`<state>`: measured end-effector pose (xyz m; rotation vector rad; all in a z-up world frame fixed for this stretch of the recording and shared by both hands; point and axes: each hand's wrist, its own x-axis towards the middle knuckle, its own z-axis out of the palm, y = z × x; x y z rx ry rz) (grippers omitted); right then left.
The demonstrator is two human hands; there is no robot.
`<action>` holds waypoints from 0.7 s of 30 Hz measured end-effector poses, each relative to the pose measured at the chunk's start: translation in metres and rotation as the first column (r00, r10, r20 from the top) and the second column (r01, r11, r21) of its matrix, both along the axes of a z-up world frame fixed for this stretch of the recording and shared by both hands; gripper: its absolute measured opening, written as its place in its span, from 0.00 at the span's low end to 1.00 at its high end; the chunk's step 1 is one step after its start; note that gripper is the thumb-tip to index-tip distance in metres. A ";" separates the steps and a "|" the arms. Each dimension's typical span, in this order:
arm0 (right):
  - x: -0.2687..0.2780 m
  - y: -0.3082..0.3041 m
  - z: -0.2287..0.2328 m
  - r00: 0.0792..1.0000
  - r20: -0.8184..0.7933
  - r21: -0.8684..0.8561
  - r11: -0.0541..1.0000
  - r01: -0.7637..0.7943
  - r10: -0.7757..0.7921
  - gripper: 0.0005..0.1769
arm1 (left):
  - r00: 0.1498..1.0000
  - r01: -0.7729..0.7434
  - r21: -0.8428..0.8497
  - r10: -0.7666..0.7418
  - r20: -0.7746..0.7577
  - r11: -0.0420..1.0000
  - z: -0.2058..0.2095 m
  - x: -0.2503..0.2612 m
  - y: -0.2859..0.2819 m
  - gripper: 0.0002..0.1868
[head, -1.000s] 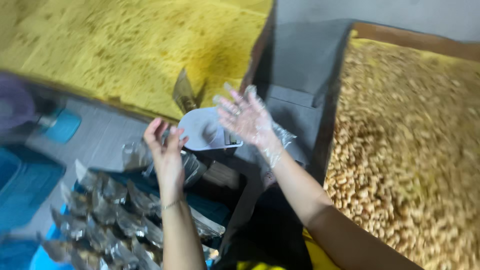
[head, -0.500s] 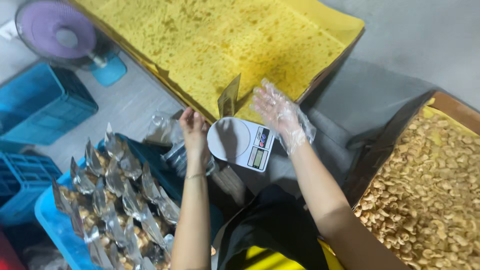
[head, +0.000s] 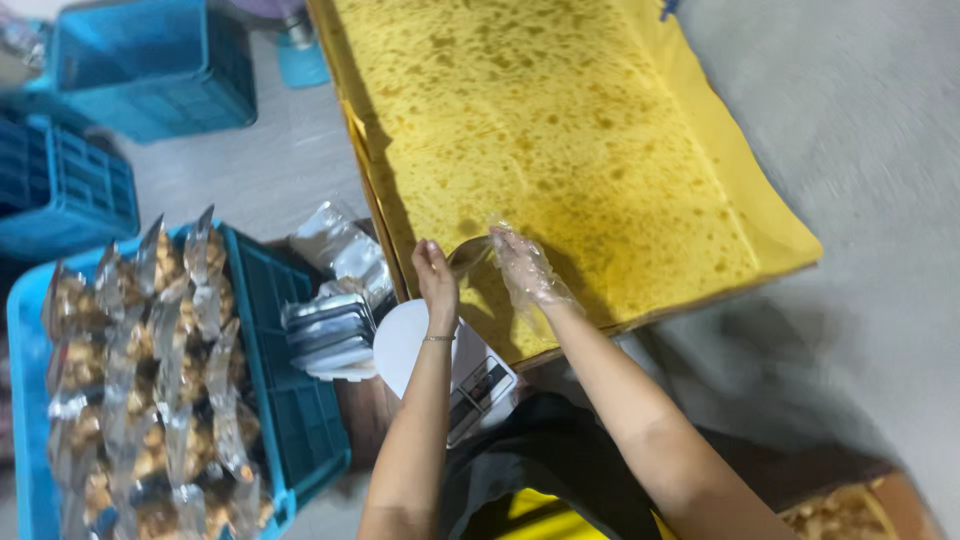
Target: The person scoops small snack pieces from a yellow tray into clear plastic bags. They weigh each filled bag on a digital scale and place it into a blue crate. The person repeats this process for multiple bags.
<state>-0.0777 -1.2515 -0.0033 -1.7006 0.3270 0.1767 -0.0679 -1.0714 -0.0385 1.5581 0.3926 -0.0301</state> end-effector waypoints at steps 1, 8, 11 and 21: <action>-0.002 0.002 0.006 0.998 -0.058 -0.182 0.982 -0.049 0.039 0.22 | 1.000 -0.003 -0.003 0.003 -0.023 1.000 0.005 -0.002 -0.004 0.35; 0.014 0.033 0.109 0.950 0.098 -0.065 0.954 -0.291 0.297 0.18 | 0.968 0.099 -0.104 -0.071 0.241 0.990 0.100 -0.015 0.014 0.26; 0.012 0.070 0.139 0.912 0.164 0.197 0.893 -0.404 0.376 0.16 | 0.860 -0.002 0.233 -0.117 0.497 0.972 0.159 -0.045 0.045 0.16; -0.096 0.195 0.222 0.094 0.558 -0.200 0.243 -0.949 0.825 0.33 | 0.795 -0.605 0.441 0.477 0.374 0.663 0.311 -0.259 0.114 0.30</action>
